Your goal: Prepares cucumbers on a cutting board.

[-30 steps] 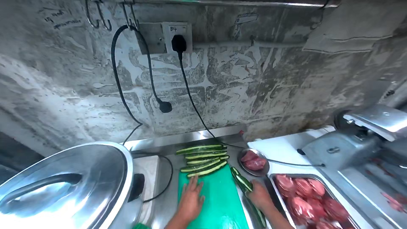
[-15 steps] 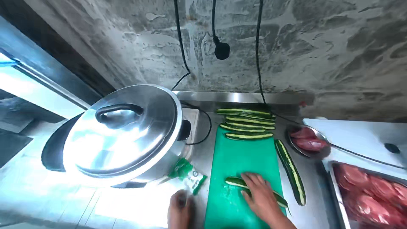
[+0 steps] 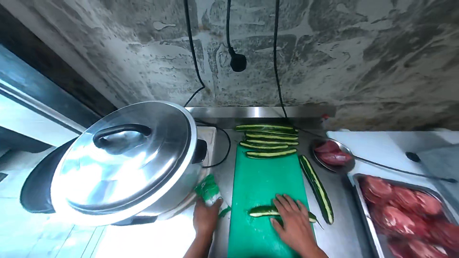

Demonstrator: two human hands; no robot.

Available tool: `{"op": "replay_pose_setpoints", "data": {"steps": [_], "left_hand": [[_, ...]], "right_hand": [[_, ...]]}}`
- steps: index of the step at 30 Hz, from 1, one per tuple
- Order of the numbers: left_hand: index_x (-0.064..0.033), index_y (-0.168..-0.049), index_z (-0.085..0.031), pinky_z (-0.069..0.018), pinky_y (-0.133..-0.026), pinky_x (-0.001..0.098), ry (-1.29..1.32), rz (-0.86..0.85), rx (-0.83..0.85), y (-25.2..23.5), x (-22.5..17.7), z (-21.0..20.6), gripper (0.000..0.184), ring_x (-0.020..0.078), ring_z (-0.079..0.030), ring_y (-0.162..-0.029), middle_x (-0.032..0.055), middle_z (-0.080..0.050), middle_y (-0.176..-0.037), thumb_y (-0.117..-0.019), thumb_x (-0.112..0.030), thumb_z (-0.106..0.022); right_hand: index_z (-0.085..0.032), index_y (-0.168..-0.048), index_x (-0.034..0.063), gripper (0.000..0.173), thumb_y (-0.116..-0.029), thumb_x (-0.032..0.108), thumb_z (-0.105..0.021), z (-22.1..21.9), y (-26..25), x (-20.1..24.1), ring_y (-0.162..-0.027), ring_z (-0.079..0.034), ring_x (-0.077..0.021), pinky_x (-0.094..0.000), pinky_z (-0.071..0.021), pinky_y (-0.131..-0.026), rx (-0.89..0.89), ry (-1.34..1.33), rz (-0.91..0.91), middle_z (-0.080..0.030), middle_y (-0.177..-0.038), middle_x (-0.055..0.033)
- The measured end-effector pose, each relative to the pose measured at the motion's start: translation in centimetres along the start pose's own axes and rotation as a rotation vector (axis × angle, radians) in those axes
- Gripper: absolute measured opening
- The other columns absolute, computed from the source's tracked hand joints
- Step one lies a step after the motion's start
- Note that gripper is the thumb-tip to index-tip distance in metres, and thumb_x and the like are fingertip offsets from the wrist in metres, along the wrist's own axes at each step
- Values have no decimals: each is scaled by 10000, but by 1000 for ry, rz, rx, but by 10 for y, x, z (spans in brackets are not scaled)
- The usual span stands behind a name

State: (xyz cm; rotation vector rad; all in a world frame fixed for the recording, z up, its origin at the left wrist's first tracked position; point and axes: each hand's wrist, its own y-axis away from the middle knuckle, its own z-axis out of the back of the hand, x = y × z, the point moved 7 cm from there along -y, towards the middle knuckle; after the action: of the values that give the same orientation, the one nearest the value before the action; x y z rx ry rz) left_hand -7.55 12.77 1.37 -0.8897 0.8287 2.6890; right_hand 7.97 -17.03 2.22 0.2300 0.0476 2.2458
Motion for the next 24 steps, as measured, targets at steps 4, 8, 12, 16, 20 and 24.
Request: {"op": "replay_pose_setpoints", "data": {"steps": [4,8,12,16,20,24], "left_hand": [[-75,-1280,-636,-532,-963,581,43,-41,59,-6,-2,-2,681,298,-678,-1110,137,-714,-1159,-749,-431,-870],[-42,-1226,-668,-543,-970,529,80,-156,101,-7,-3,-5,593,289,-661,-1120,164,-681,-1198,-755,-332,-880],[-21,-1125,-675,-570,-893,498,74,-248,150,1,-2,-11,440,265,-690,-985,149,-700,-1077,-798,-262,-842],[-27,-993,-647,-570,-736,443,6,-434,296,11,-9,-16,317,220,-663,-774,103,-668,-858,-872,-294,-768],[-20,-1006,-662,-570,-813,453,-177,-667,466,33,-33,-20,278,233,-675,-849,119,-689,-947,-922,-282,-703],[-45,-995,-717,-561,-996,403,-274,-986,524,71,-67,-27,173,193,-689,-1123,111,-698,-1255,-934,-203,-684]], "right_hand": [[-607,-1417,286,567,-892,501,-602,-1,4,1,-1496,-384,-228,-613,-284,-1184,-26,-17,13,-506,-1555,64],[-646,-1370,276,492,-878,262,-627,2,4,0,-1462,-437,-209,-602,-310,-1175,-66,-36,26,-538,-1525,67],[-680,-1310,260,438,-877,217,-637,2,4,-1,-1444,-463,-205,-598,-321,-1168,-63,-71,22,-555,-1511,66],[-687,-1282,262,407,-881,223,-631,5,2,-5,-1322,-566,-186,-553,-391,-1115,-89,-104,30,-641,-1387,65],[-643,-1363,239,416,-957,305,-578,15,-8,-19,-1290,-581,-229,-517,-433,-1089,-48,-206,-71,-658,-1353,9],[-617,-1398,209,428,-996,335,-541,22,-27,-36,-1315,-555,-258,-499,-465,-1074,11,-295,-206,-632,-1380,-26]]}}
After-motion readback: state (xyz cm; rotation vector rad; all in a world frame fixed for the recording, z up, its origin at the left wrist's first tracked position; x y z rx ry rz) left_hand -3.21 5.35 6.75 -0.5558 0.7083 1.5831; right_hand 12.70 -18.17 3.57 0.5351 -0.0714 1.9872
